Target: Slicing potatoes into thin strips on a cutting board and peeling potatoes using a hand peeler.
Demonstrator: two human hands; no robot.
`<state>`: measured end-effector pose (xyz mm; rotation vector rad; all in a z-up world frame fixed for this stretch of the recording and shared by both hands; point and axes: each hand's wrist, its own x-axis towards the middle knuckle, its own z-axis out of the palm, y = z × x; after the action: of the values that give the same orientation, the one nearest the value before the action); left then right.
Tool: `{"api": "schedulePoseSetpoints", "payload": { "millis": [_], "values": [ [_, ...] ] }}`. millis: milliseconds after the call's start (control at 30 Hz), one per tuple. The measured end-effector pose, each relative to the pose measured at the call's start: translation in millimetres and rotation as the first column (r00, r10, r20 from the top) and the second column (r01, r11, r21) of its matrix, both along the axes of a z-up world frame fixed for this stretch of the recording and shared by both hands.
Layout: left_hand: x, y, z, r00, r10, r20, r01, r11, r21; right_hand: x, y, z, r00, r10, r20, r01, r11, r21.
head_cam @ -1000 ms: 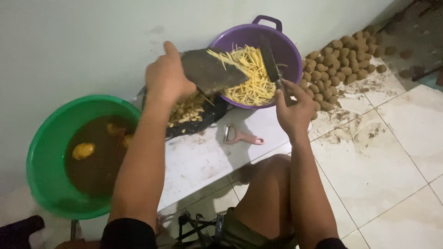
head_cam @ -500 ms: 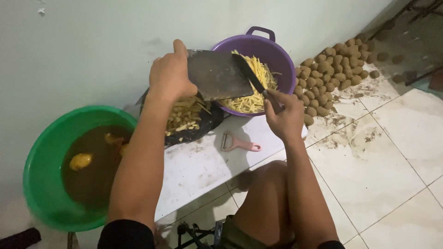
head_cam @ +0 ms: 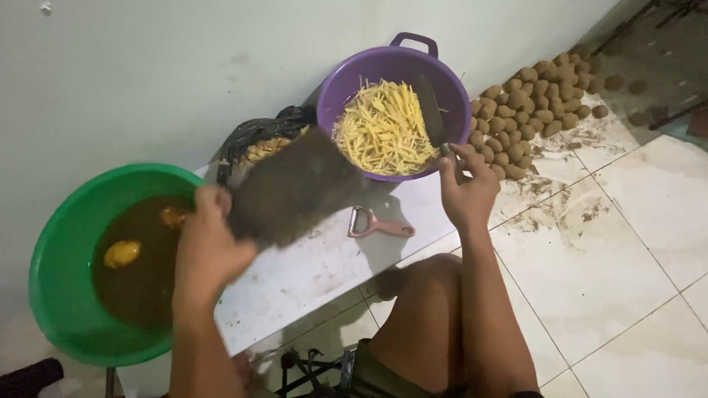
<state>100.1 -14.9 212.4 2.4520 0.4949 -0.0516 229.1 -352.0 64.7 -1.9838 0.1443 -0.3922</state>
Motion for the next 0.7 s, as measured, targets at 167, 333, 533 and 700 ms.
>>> {"api": "schedulePoseSetpoints", "payload": {
  "millis": [167, 333, 533, 700],
  "values": [
    [-89, 31, -93, 0.979, 0.151, -0.136, -0.138, 0.986, 0.098, -21, 8, 26, 0.984, 0.024, 0.177, -0.02, 1.0, -0.02],
    [-127, 32, -139, 0.994, 0.044, -0.104, -0.019, 0.972, 0.234, -29, 20, 46, 0.981, 0.076, 0.178, -0.107, 0.98, 0.169],
    [-129, 17, -175, 0.99, -0.093, -0.102, 0.117, 0.955, 0.271, -18, 29, 68, 0.988, -0.063, 0.143, 0.03, 0.974, 0.225],
    [-117, 22, -202, 0.988, -0.136, -0.069, 0.151, 0.935, 0.321, -8, 41, 68, 0.986, -0.083, 0.146, 0.008, 0.89, 0.456]
  ]
}}
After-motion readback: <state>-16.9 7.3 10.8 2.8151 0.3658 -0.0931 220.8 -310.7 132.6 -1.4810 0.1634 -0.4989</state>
